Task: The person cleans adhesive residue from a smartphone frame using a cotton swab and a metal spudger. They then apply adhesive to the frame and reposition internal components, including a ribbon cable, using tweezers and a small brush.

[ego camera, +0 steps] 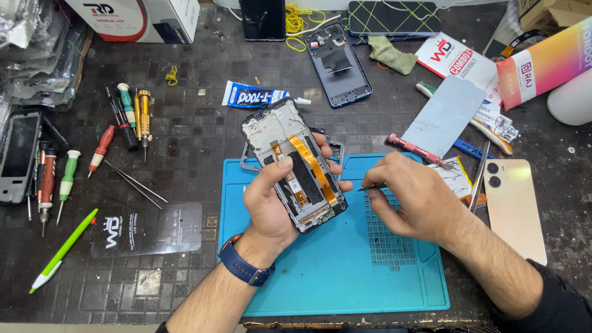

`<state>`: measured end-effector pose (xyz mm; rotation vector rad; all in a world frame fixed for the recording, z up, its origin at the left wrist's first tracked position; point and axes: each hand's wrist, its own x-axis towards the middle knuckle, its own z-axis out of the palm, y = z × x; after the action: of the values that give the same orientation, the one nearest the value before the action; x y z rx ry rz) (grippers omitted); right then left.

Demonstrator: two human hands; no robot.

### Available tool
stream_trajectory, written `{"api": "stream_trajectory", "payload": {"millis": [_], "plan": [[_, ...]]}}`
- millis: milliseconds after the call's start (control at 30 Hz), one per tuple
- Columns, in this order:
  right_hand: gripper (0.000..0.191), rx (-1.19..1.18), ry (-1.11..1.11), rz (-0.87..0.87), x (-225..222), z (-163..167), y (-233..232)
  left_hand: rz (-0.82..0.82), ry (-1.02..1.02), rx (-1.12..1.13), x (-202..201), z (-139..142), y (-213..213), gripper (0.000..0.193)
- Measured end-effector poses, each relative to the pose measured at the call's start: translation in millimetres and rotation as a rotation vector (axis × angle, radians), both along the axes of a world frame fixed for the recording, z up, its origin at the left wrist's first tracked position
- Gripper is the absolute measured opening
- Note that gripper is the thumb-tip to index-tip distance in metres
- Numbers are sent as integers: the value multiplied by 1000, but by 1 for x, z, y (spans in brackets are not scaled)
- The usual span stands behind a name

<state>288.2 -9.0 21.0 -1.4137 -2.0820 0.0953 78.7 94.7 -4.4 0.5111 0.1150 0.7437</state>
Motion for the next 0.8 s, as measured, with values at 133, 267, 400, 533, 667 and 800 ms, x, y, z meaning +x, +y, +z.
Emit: {"api": "stream_trajectory", "payload": {"millis": [133, 267, 400, 533, 667, 800], "plan": [[32, 12, 11, 3, 3, -8, -2, -16, 4, 16, 0, -4, -2, 61], [33, -15, 139, -92, 3, -12, -5, -105, 101, 22, 2, -3, 0, 63], [38, -15, 267, -169, 3, -11, -9, -249, 199, 103, 3, -3, -2, 66], [39, -29, 289, -234, 3, -6, -9, -274, 337, 229, 6, -8, -7, 67], [36, 18, 240, -278, -3, -1, -6, -302, 413, 348, 11, -12, -11, 68], [26, 27, 208, -328, -7, -2, -5, -300, 427, 429, 12, -14, -13, 69]]}}
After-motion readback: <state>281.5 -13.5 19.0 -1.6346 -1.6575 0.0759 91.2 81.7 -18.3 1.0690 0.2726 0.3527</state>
